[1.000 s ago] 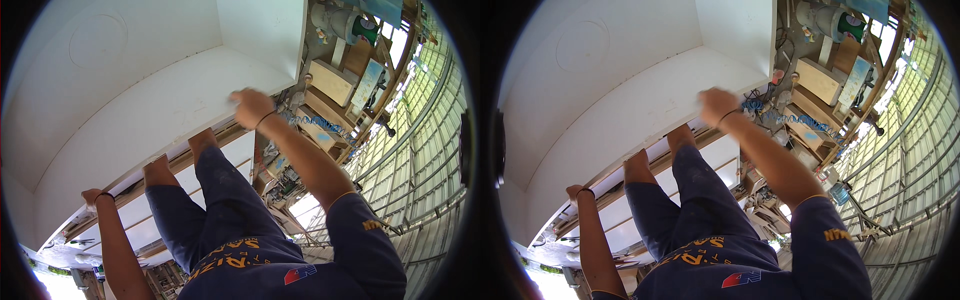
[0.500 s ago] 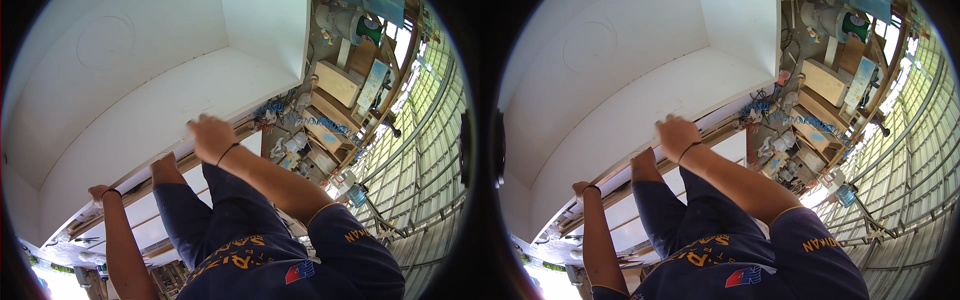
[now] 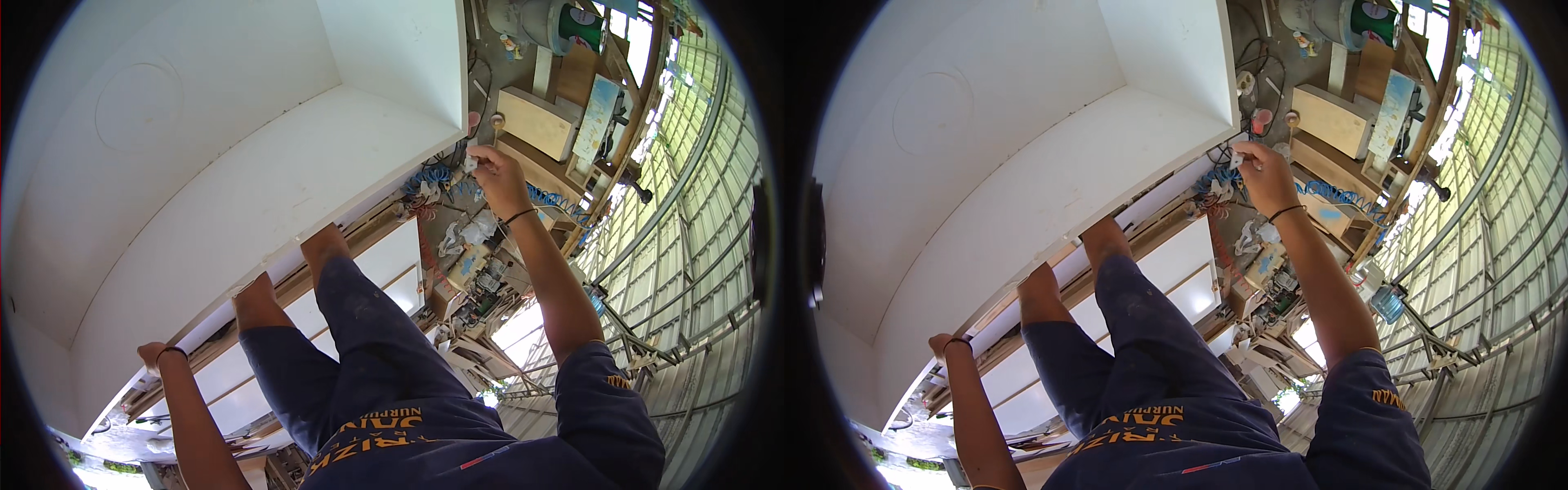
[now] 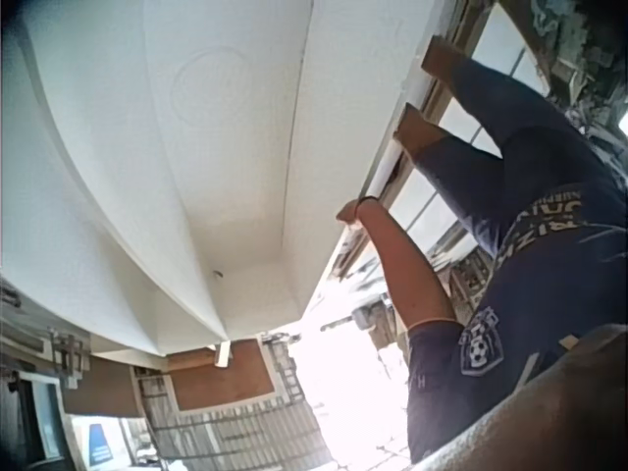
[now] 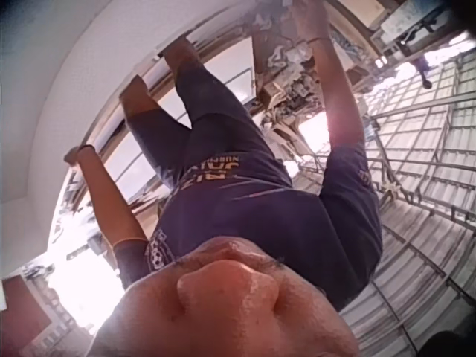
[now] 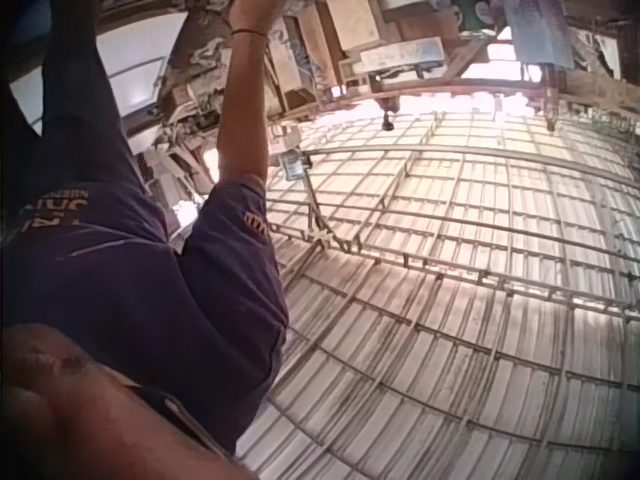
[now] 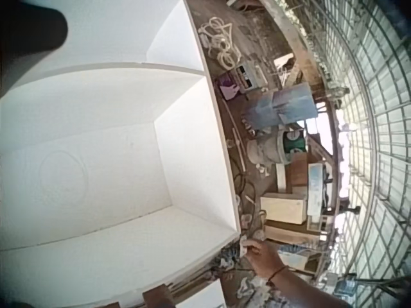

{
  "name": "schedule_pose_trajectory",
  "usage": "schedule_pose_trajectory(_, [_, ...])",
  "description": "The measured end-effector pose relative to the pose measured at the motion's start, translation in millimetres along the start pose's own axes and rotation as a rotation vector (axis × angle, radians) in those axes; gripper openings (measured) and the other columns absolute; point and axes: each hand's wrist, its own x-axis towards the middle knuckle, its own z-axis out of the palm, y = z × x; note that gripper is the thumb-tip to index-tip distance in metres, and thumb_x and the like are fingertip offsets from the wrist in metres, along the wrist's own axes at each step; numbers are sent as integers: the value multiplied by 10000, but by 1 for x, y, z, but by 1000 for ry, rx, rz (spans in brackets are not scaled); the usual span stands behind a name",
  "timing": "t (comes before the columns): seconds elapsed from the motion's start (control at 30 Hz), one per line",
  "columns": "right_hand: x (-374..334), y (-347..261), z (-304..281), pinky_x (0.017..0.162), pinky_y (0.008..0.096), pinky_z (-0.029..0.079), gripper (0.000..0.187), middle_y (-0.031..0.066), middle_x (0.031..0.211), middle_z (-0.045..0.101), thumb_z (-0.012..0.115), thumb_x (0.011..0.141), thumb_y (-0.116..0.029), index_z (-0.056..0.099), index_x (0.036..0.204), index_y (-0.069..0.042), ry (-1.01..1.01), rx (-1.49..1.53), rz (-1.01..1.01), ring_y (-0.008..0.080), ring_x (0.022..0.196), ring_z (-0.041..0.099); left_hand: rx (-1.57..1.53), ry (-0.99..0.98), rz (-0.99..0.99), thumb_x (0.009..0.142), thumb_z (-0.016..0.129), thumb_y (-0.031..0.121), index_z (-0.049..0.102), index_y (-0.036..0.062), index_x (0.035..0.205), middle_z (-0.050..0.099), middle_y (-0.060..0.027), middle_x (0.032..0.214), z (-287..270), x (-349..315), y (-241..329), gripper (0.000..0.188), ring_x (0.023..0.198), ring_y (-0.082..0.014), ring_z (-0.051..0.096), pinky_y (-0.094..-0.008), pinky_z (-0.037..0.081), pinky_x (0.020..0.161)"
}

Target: The person trims the excess edge banding along the edges of a white wooden cabinet using a utility blade, peels away the cut strips, and presses and smooths the trimmed edges by hand.

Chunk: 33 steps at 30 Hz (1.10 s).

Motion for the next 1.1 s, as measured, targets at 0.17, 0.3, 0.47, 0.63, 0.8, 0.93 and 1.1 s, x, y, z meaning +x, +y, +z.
schedule_pose_trajectory(0.17, [14, 24, -8, 646, 253, 464, 201, 40, 857, 620, 541, 888, -124, 584, 1065, -38, 152, -600, -345, 121, 727, 592, -36, 16, -18, 937, 276, 219, 543, 2, 1134, 566, -222, 1150, -6, -3, 1, 397, 974, -326, 618, -398, 544, 783])
schedule_pose_trajectory(0.3, [17, 11, 22, 659, 349, 478, 209, 149, 775, 630, 514, 901, -187, 540, 1064, -58, 79, -105, 73, 290, 712, 616, -274, 32, -110, 916, 333, 343, 542, -46, 1122, 559, -212, 1169, -13, -26, 11, 487, 1019, -304, 595, -389, 499, 849])
schedule_pose_trajectory(0.47, [-3, -30, 88, 554, 498, 453, 177, 203, 621, 578, 465, 914, -201, 478, 902, -25, -20, -420, -105, 410, 626, 585, -408, 100, -207, 889, 382, 359, 542, -52, 1117, 561, -204, 1167, -2, 2, -3, 497, 1001, -291, 596, -376, 491, 851])
schedule_pose_trajectory(0.63, [-12, -44, 117, 528, 461, 442, 169, 175, 605, 577, 503, 901, -193, 513, 868, -28, -109, -454, -227, 385, 598, 584, -435, 73, -211, 876, 395, 354, 543, -49, 1098, 572, -193, 1137, -2, 4, -4, 483, 988, -287, 594, -384, 486, 841])
schedule_pose_trajectory(0.8, [17, -22, 77, 542, 472, 478, 201, 158, 615, 596, 487, 895, -248, 530, 825, -64, 16, -754, -215, 360, 605, 606, -636, 52, -294, 867, 405, 351, 526, -54, 1108, 546, -191, 1174, -18, -33, 12, 487, 994, -304, 585, -398, 479, 859])
schedule_pose_trajectory(0.93, [66, 17, 14, 562, 483, 479, 206, 167, 644, 607, 486, 894, -262, 531, 838, -70, 98, -928, -169, 363, 628, 612, -671, 49, -264, 861, 414, 364, 505, -66, 1148, 512, -196, 1225, -9, -19, 7, 525, 1021, -314, 570, -398, 460, 899])
schedule_pose_trajectory(1.1, [56, 1, 23, 575, 485, 480, 193, 183, 646, 604, 488, 892, -243, 522, 860, -56, 121, -958, -184, 379, 643, 610, -568, 14, -238, 869, 396, 390, 479, -74, 1201, 497, -204, 1254, -5, -2, -2, 577, 1079, -305, 544, -385, 442, 927])
